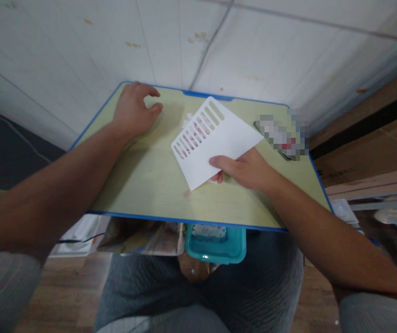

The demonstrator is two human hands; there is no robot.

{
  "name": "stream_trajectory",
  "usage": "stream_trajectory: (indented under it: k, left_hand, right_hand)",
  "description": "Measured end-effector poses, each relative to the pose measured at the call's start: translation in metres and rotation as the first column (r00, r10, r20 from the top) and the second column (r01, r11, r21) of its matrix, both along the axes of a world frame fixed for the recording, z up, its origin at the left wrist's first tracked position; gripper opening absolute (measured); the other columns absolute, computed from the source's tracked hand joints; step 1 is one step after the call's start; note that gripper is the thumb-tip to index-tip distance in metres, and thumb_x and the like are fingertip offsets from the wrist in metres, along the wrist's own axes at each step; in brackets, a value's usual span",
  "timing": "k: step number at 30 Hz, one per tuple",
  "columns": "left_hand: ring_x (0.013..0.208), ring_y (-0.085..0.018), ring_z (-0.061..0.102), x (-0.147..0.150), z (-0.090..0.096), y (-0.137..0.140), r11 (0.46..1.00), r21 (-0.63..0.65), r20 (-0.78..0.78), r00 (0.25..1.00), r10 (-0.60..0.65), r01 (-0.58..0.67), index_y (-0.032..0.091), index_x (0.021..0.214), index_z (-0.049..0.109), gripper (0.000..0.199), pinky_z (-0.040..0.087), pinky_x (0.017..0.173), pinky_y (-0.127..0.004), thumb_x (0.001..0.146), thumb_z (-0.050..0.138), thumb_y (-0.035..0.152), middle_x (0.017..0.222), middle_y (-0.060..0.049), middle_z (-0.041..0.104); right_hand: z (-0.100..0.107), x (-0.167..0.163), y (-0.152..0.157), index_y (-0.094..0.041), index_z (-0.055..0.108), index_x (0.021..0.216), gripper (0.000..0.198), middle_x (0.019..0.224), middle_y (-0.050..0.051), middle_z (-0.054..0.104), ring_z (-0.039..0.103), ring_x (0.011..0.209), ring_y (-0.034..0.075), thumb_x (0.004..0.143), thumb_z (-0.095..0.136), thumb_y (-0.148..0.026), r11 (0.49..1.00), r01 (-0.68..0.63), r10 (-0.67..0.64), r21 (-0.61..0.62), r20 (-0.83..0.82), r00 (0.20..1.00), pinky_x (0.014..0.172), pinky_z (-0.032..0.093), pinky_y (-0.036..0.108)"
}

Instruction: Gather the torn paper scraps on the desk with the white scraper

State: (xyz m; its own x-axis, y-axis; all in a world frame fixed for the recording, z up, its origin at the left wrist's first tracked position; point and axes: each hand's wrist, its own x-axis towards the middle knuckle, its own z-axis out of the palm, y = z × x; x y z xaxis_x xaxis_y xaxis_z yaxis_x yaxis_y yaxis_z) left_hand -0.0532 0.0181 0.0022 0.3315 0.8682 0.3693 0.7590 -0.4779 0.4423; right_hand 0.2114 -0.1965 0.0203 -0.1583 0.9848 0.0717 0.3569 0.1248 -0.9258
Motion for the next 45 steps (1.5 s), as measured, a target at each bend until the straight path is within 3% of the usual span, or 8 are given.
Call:
stream_trajectory:
  k: [5,13,18,23,28,34,38,45]
  left_hand:
    - [0.142,-0.024,0.052,0.0,-0.002,0.001,1.0,-0.019,-0.024,1.0,0.013,-0.014,0.025,0.138,0.071,0.039,0.036,0.131,-0.044,0.102,0.06,0.034,0.15,-0.003,0.069]
    - [0.141,-0.023,0.053,0.0,-0.007,0.006,1.0,0.011,-0.036,0.999,0.019,-0.019,0.027,0.135,0.073,0.035,0.041,0.127,-0.043,0.102,0.064,0.034,0.15,-0.002,0.071]
    - [0.144,-0.024,0.054,0.001,-0.004,0.002,1.0,0.008,-0.007,1.0,0.017,-0.017,0.027,0.134,0.073,0.033,0.042,0.129,-0.045,0.103,0.064,0.032,0.151,-0.004,0.071]
    - [0.147,-0.025,0.056,0.005,-0.001,-0.006,1.0,0.019,-0.054,0.998,0.02,-0.019,0.026,0.135,0.074,0.031,0.045,0.129,-0.045,0.105,0.065,0.029,0.153,-0.006,0.071]
    - [0.151,-0.029,0.055,0.008,0.005,-0.001,0.992,0.08,-0.185,0.98,-0.078,0.094,0.023,0.138,0.077,0.035,0.044,0.13,-0.047,0.108,0.064,0.034,0.158,-0.008,0.069]
    - [0.152,-0.029,0.055,0.004,-0.002,0.015,0.996,0.081,-0.162,0.987,-0.017,0.031,0.021,0.149,0.072,0.042,0.04,0.133,-0.049,0.109,0.063,0.031,0.16,-0.009,0.068]
    - [0.154,-0.034,0.056,0.003,-0.007,0.016,0.99,0.111,-0.214,0.975,-0.065,0.091,0.017,0.153,0.071,0.046,0.042,0.131,-0.052,0.112,0.06,0.036,0.16,-0.014,0.067]
    - [0.151,-0.041,0.059,0.009,-0.015,0.019,0.979,0.17,-0.209,0.975,-0.079,0.115,0.012,0.148,0.074,0.044,0.045,0.13,-0.058,0.106,0.071,0.024,0.152,-0.021,0.07]
  right_hand:
    - [0.0,-0.014,-0.006,-0.025,0.077,0.078,0.021,0.069,0.005,0.079,0.07,0.056,0.021,0.093,0.084,-0.037,0.997,-0.053,0.053,-0.058,0.004,0.999,0.056,0.063,0.037]
    - [0.006,-0.037,-0.023,-0.027,0.078,0.077,0.028,0.068,0.002,0.079,0.073,0.058,0.023,0.094,0.09,-0.045,0.989,-0.093,0.098,-0.117,0.041,0.994,0.057,0.066,0.036]
    - [0.014,-0.046,-0.028,-0.029,0.075,0.069,0.036,0.068,0.003,0.078,0.076,0.065,0.024,0.101,0.081,-0.042,0.985,-0.15,0.158,-0.089,0.085,0.984,0.064,0.067,0.038]
    - [0.016,-0.054,-0.018,-0.028,0.077,0.073,0.028,0.07,0.002,0.079,0.076,0.066,0.024,0.099,0.081,-0.038,0.987,-0.135,0.138,-0.088,0.031,0.99,0.063,0.067,0.038]
    - [0.014,-0.058,-0.011,-0.028,0.08,0.081,0.026,0.072,0.004,0.08,0.075,0.062,0.027,0.095,0.088,-0.049,0.98,-0.132,0.136,-0.152,0.017,0.991,0.062,0.069,0.043]
    - [0.016,-0.062,-0.016,-0.031,0.078,0.073,0.036,0.071,0.004,0.078,0.077,0.067,0.028,0.099,0.086,-0.054,0.986,-0.101,0.107,-0.129,0.039,0.994,0.068,0.071,0.046]
    - [0.018,-0.06,-0.02,-0.032,0.082,0.075,0.035,0.073,0.004,0.08,0.079,0.071,0.029,0.101,0.085,-0.055,0.978,-0.153,0.164,-0.139,0.073,0.984,0.073,0.072,0.046]
    - [0.014,-0.047,-0.018,-0.028,0.078,0.074,0.035,0.071,0.0,0.079,0.078,0.069,0.024,0.106,0.083,-0.041,0.976,-0.214,0.216,-0.032,0.039,0.976,0.075,0.07,0.039]
